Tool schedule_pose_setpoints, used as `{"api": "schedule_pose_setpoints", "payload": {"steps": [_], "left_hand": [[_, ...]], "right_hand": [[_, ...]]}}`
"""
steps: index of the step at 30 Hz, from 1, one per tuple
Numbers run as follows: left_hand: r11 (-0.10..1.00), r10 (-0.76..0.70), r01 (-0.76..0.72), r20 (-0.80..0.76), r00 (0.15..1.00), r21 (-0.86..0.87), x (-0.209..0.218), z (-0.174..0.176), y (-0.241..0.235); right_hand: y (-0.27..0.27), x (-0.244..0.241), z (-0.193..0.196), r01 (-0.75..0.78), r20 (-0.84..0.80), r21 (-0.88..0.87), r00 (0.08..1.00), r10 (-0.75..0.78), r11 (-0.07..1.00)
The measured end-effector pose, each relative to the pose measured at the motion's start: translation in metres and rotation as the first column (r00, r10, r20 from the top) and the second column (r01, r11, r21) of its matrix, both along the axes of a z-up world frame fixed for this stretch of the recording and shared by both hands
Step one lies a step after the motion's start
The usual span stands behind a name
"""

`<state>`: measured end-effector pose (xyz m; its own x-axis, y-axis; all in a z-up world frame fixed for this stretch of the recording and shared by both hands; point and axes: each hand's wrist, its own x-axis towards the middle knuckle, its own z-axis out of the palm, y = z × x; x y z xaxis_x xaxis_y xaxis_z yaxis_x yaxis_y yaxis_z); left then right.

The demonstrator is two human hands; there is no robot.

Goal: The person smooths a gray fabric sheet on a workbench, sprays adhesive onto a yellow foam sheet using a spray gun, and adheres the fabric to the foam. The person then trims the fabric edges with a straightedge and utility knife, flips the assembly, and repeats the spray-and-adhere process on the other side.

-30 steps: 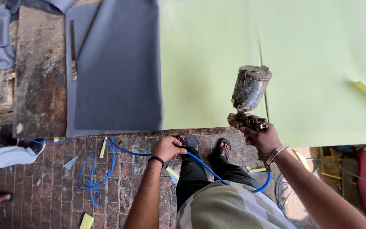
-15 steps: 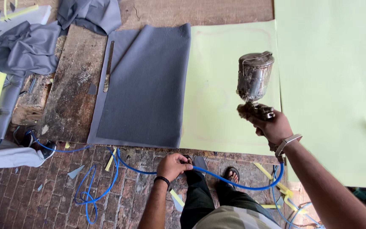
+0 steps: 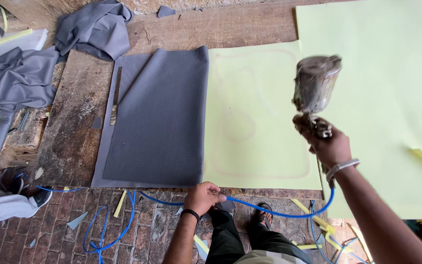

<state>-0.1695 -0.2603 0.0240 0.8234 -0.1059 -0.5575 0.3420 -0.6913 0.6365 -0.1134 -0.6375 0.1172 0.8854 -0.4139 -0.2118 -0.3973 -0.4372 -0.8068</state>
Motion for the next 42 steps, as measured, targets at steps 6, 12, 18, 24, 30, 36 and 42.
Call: {"api": "schedule_pose_setpoints", "payload": {"steps": [6,12,18,24,30,36,42], "left_hand": [[0.989,-0.15,0.15,-0.152,0.977,-0.009,-0.005,0.005,-0.022],[0.999,-0.01,0.01,0.014,1.0,0.047,-0.001,0.0,-0.009],[0.989,-0.046,0.042,0.023,0.999,0.14,0.006,-0.003,-0.031],[0.978,-0.183,0.178,0.037,0.982,0.109,-0.001,-0.007,-0.056],[0.965,-0.254,0.26,-0.125,0.959,0.039,-0.02,-0.005,-0.069],[0.986,-0.143,0.153,-0.129,0.981,0.072,-0.038,0.006,-0.041],[0.991,-0.099,0.11,-0.133,0.986,0.078,-0.042,0.018,-0.015]], "right_hand": [[-0.008,-0.051,-0.035,-0.032,-0.168,0.357,0.981,0.098,0.933],[-0.01,0.006,-0.022,-0.037,0.29,0.386,0.954,-0.083,0.922],[-0.033,0.011,-0.002,0.124,0.398,0.259,0.89,-0.223,0.958],[-0.054,-0.074,-0.036,0.13,0.123,0.202,0.98,-0.157,0.971],[-0.046,-0.135,-0.069,0.038,-0.195,0.363,0.98,0.036,0.931],[-0.012,-0.104,-0.052,-0.07,-0.033,0.485,0.995,0.098,0.872],[0.001,-0.07,-0.013,-0.021,0.113,0.322,0.993,-0.017,0.947]]}}
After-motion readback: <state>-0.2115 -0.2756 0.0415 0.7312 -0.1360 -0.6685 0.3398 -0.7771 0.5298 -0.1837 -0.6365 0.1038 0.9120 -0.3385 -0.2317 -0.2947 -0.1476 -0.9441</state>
